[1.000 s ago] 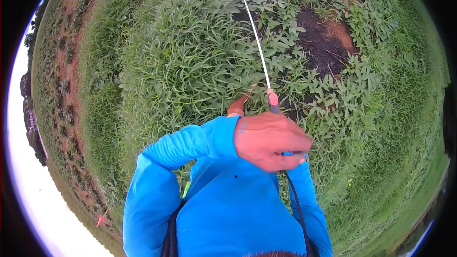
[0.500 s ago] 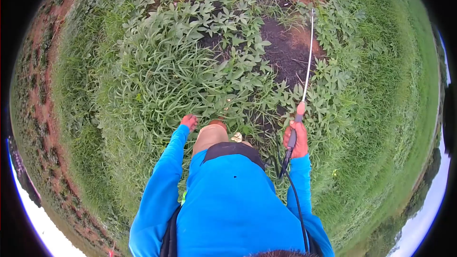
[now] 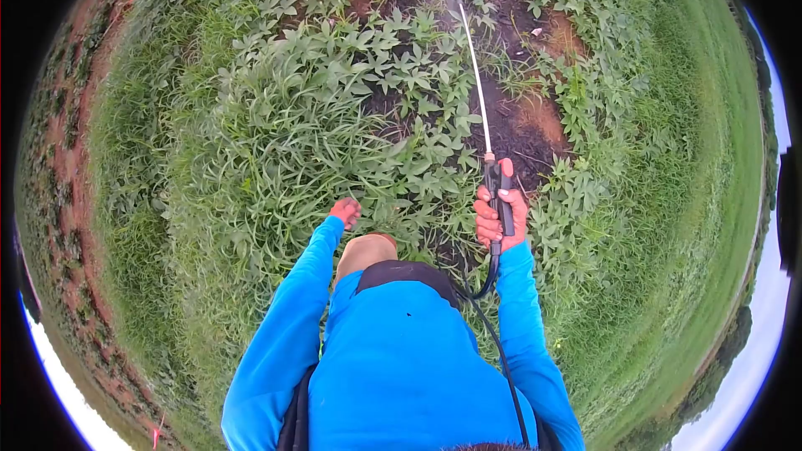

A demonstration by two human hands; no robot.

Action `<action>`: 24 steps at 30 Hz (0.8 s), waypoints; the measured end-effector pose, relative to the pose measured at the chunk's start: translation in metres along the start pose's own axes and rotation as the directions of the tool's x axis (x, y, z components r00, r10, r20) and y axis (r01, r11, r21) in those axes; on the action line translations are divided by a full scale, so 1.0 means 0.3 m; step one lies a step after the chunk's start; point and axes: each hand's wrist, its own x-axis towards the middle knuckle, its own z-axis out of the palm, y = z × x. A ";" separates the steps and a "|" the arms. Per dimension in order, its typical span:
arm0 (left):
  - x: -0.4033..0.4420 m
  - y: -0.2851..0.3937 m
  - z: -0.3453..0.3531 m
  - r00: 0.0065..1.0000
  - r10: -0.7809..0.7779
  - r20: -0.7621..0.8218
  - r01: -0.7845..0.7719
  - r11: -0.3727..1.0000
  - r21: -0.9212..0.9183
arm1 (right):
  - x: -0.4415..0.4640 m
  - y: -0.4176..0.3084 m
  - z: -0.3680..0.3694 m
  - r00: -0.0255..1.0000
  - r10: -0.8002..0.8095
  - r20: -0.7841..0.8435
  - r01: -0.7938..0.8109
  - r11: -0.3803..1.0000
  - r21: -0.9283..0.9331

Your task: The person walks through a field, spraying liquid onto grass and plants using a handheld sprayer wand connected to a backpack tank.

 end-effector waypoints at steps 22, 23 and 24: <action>0.041 0.066 -0.166 0.998 -0.013 -0.057 0.011 0.999 -0.043 | 0.365 -0.063 0.345 0.976 0.153 -0.158 -0.199 0.920 -0.338; 0.058 0.072 -0.158 0.999 -0.008 -0.052 0.006 0.999 -0.039 | 0.349 -0.074 0.344 0.977 0.145 -0.157 -0.192 0.921 -0.340; 0.074 0.076 -0.148 0.998 -0.037 -0.047 0.037 0.999 -0.001 | 0.332 -0.083 0.340 0.980 0.083 -0.181 -0.140 0.935 -0.325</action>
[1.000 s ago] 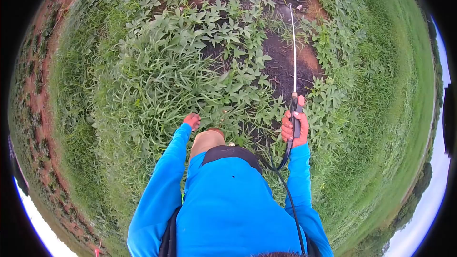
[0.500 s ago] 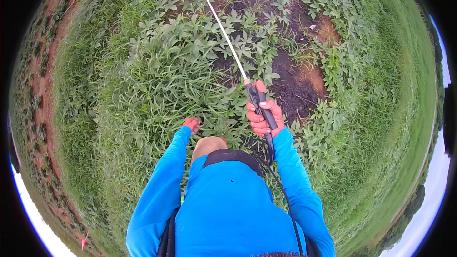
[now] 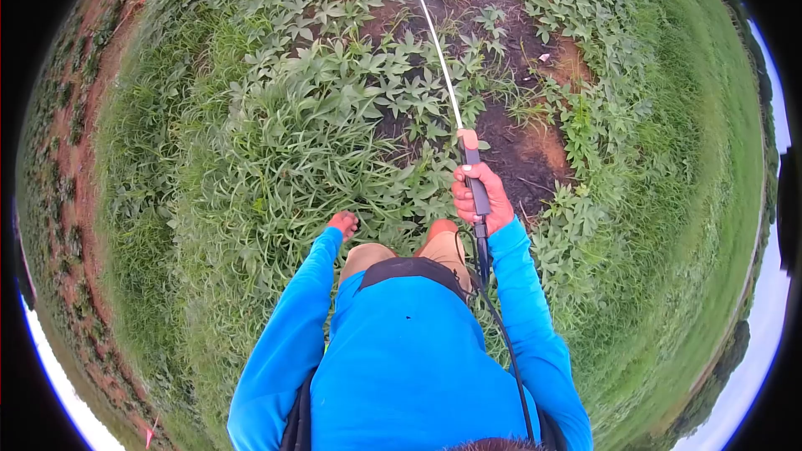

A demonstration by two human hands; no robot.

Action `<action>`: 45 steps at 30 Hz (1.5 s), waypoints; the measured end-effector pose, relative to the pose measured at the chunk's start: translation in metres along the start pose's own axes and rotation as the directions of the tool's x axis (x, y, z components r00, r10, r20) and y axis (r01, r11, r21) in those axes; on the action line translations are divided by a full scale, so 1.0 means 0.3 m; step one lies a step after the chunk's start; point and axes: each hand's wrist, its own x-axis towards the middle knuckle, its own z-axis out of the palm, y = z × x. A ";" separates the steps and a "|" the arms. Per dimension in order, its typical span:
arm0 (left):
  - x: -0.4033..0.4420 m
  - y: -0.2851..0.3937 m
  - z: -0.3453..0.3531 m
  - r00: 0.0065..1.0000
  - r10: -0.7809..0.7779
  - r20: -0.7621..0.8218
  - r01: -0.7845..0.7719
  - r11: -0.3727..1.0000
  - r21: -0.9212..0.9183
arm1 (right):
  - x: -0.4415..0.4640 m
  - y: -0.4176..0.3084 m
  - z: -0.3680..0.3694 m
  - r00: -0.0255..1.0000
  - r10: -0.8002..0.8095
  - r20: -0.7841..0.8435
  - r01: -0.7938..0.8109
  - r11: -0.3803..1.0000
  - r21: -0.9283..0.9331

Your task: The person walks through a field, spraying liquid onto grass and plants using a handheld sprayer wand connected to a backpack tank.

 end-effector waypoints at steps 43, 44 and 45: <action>0.549 1.592 0.051 0.997 0.058 -0.055 -0.046 0.978 0.203 | 0.424 -1.171 -0.179 0.974 -0.089 0.207 0.052 0.983 0.177; 0.592 1.552 0.033 0.997 0.030 -0.068 -0.017 0.983 0.183 | 0.400 -1.177 -0.188 0.983 -0.114 0.141 0.089 0.981 0.172; 0.581 1.542 0.028 0.997 0.031 -0.064 -0.019 0.983 0.183 | 0.377 -1.179 -0.200 0.984 -0.117 0.138 0.092 0.981 0.171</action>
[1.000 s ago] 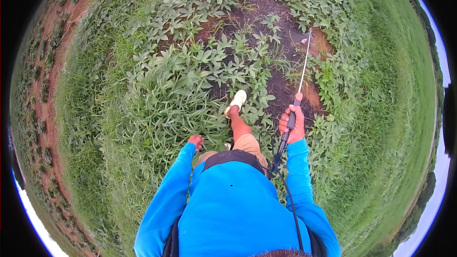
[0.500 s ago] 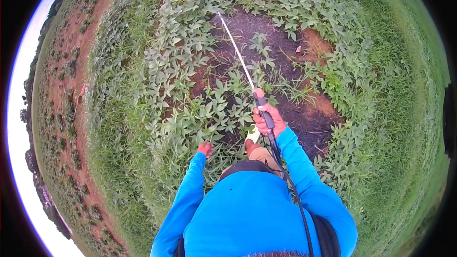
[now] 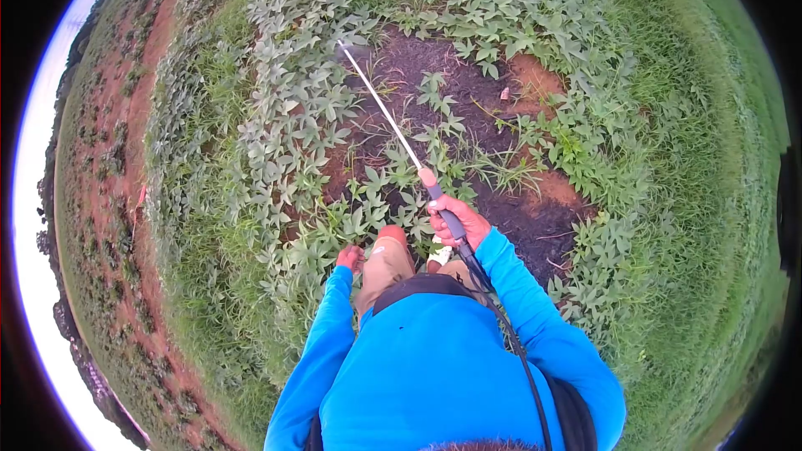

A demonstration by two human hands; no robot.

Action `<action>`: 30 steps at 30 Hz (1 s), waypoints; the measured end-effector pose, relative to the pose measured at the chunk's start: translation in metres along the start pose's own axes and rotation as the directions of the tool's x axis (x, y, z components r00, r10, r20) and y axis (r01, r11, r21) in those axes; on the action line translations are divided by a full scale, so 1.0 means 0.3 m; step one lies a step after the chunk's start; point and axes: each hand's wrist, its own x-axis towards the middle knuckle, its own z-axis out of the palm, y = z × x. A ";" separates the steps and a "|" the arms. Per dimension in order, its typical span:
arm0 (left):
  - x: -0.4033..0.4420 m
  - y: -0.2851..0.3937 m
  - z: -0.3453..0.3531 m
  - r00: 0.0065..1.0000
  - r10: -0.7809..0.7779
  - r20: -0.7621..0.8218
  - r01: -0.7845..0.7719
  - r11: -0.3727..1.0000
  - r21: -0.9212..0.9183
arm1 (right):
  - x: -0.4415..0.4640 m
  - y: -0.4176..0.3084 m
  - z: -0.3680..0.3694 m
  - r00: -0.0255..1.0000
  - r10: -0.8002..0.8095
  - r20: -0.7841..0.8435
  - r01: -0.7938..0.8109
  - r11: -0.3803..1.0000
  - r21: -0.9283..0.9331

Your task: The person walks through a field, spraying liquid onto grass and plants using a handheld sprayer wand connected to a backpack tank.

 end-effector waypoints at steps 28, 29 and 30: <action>0.569 0.736 0.166 0.976 0.100 0.193 -0.098 0.995 -0.022 | 0.087 -1.069 -0.068 0.733 -0.540 -0.414 0.557 0.826 -0.092; 0.590 0.759 0.151 0.973 0.095 0.210 -0.093 0.995 -0.020 | 0.114 -1.075 -0.062 0.770 -0.500 -0.395 0.525 0.849 -0.052; 0.624 0.765 0.134 0.969 0.089 0.229 -0.087 0.996 -0.019 | 0.137 -1.081 -0.051 0.804 -0.459 -0.378 0.492 0.871 -0.011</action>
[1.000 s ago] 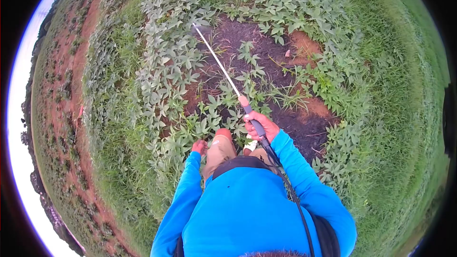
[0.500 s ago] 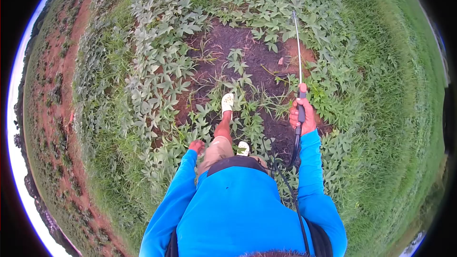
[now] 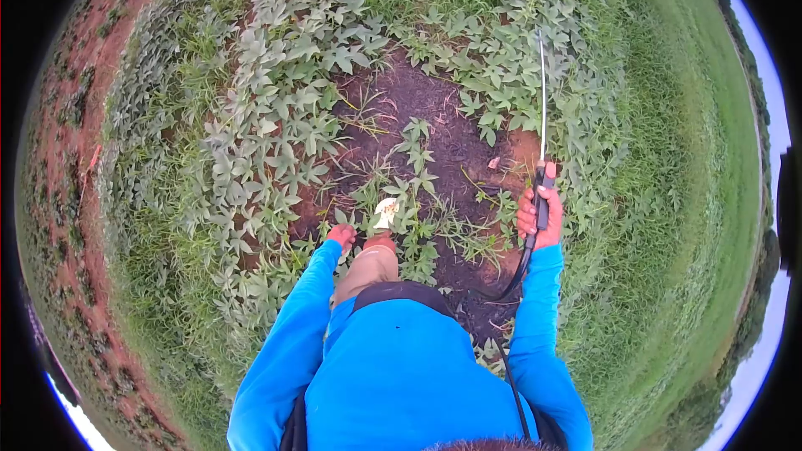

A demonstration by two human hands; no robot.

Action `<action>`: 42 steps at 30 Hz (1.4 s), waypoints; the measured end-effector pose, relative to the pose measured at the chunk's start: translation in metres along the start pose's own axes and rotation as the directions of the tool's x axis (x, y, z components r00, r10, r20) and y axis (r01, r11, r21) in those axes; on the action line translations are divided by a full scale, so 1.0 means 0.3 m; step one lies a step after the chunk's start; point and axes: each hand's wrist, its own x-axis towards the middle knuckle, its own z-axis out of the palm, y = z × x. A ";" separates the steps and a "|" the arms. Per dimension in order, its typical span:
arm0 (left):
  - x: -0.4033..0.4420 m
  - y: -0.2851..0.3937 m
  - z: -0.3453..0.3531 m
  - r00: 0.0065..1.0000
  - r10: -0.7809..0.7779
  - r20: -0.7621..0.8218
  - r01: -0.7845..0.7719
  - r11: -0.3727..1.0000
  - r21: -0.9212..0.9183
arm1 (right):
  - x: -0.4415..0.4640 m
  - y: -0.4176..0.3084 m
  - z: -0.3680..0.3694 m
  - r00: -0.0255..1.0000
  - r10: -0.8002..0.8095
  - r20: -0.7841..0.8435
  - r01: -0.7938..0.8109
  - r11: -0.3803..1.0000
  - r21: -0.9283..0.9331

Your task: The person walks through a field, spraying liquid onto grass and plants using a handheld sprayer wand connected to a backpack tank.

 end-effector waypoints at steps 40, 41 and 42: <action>0.148 0.432 -0.133 0.981 -0.130 -0.146 0.133 0.991 0.008 | 0.576 -0.077 0.599 0.905 0.392 0.167 -0.351 0.908 -0.228; 0.138 0.432 -0.125 0.972 -0.163 -0.168 0.163 0.987 -0.019 | 0.566 -0.080 0.575 0.920 0.371 0.125 -0.339 0.914 -0.221; 0.134 0.435 -0.115 0.962 -0.198 -0.188 0.193 0.980 -0.047 | 0.555 -0.081 0.551 0.933 0.351 0.081 -0.328 0.920 -0.215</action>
